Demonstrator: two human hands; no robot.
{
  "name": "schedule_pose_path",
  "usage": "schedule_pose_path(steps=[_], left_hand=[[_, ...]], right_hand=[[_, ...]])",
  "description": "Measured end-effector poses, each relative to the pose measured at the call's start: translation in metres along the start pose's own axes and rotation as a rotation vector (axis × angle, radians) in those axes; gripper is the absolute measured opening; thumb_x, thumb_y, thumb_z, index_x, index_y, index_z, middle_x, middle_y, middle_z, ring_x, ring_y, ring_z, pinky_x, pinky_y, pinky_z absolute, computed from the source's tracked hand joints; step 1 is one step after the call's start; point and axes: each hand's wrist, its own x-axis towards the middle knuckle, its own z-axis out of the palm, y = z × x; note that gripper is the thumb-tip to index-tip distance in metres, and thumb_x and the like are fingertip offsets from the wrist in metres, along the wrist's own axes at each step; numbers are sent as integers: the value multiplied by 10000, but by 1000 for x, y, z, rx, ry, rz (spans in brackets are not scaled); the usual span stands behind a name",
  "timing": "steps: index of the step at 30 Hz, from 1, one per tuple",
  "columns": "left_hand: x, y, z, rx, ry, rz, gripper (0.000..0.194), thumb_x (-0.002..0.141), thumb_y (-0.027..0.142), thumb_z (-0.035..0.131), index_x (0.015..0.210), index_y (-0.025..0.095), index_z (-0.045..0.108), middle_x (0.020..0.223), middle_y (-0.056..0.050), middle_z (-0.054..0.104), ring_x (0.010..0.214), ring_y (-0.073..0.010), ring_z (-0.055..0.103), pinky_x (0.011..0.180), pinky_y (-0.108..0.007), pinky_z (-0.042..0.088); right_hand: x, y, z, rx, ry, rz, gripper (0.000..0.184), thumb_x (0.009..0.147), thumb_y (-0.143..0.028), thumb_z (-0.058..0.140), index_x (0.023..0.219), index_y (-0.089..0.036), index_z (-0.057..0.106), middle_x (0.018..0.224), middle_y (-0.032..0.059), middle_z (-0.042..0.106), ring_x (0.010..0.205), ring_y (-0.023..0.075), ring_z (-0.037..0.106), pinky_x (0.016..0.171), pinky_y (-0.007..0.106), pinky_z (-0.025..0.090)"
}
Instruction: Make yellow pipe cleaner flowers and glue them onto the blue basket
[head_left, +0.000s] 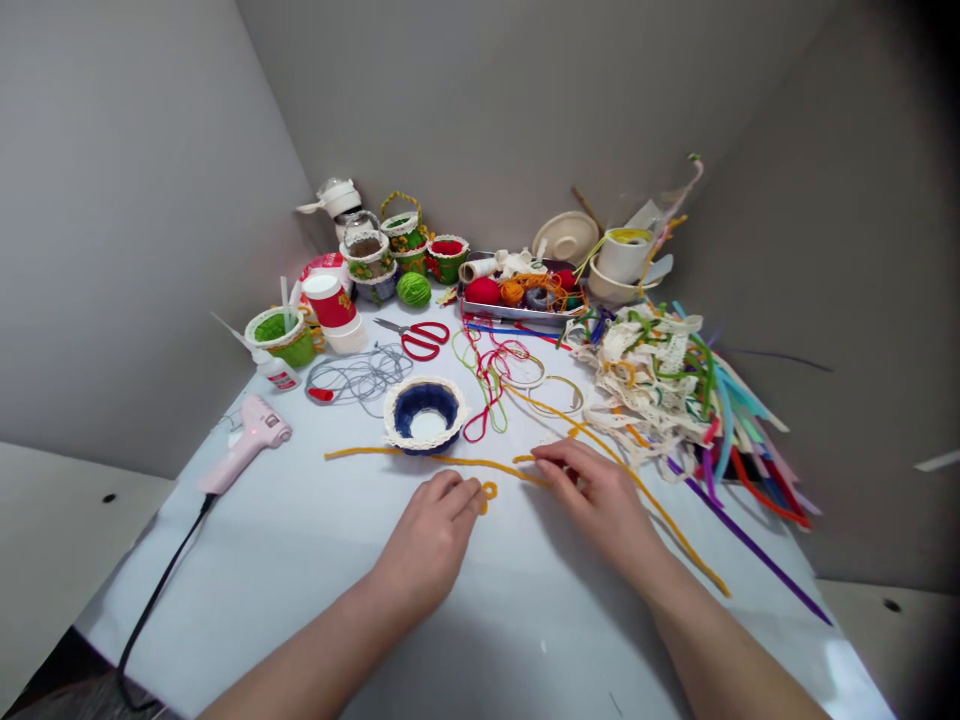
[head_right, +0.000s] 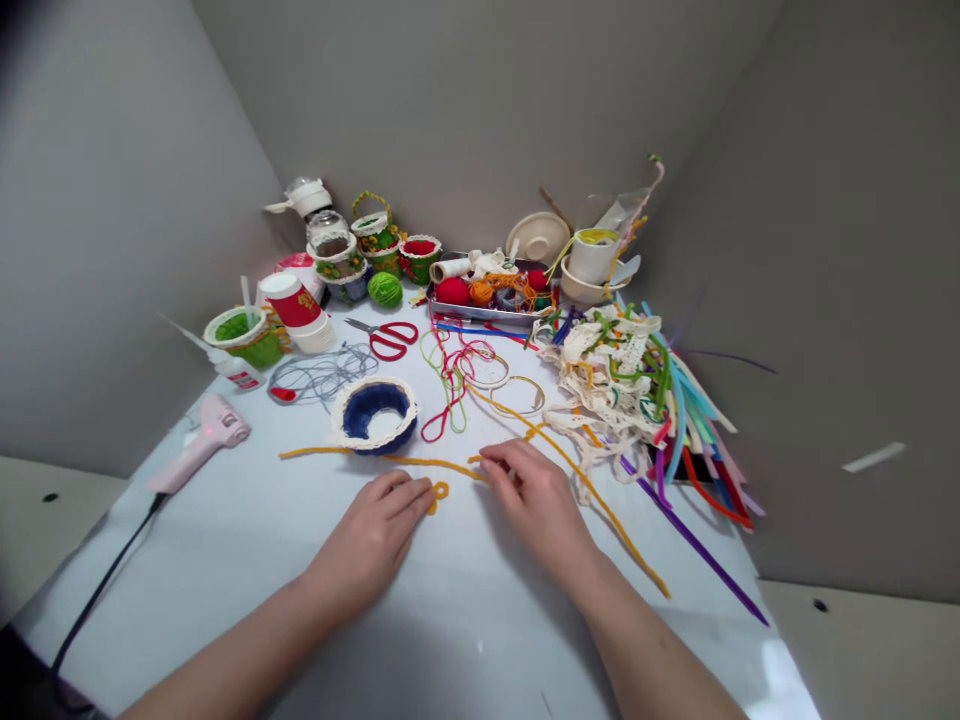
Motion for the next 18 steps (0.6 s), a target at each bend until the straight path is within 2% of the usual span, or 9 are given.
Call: schedule_pose_path(steps=[3, 8, 10, 13, 15, 18], left_hand=[[-3, 2, 3, 111, -82, 36, 330, 916, 92, 419, 1207, 96, 574, 1199, -124, 632, 1007, -260, 513, 812, -399, 482], [-2, 7, 1, 239, -203, 63, 430, 801, 20, 444, 1210, 57, 570, 1194, -160, 620, 1035, -302, 512, 798, -419, 449], [-1, 7, 1, 243, -191, 50, 422, 796, 15, 446, 1191, 72, 582, 1186, -154, 626, 1027, -295, 524, 790, -413, 440], [-1, 6, 5, 169, -98, -23, 370, 847, 27, 433, 1164, 132, 590, 1146, -115, 651, 992, -255, 548, 788, -391, 434], [-2, 5, 8, 72, -19, -76, 322, 862, 40, 439, 1113, 161, 600, 1091, -92, 669, 967, -235, 559, 796, -383, 436], [-1, 4, 10, -59, 70, -129, 255, 835, 26, 453, 987, 166, 602, 1004, -83, 667, 922, -222, 563, 802, -379, 446]], right_hand=[[4, 6, -9, -5, 66, 15, 194, 917, -327, 514, 945, -217, 672, 954, 65, 697, 809, 195, 624, 683, 307, 471], [10, 17, -26, -30, 208, 36, 193, 896, -339, 533, 916, -211, 677, 952, 69, 699, 783, 195, 616, 683, 317, 469], [12, 20, -34, -35, 282, 51, 197, 890, -347, 541, 935, -210, 675, 970, 68, 693, 781, 190, 617, 685, 315, 473], [12, 23, -41, -84, 375, 24, 196, 886, -346, 547, 962, -212, 669, 981, 70, 683, 736, 179, 604, 667, 314, 471], [12, 24, -41, -146, 342, -41, 184, 892, -324, 538, 962, -211, 666, 964, 76, 677, 733, 185, 598, 665, 320, 470], [11, 25, -31, -294, 118, -149, 174, 903, -246, 505, 950, -212, 670, 935, 82, 669, 835, 219, 601, 741, 345, 470]])
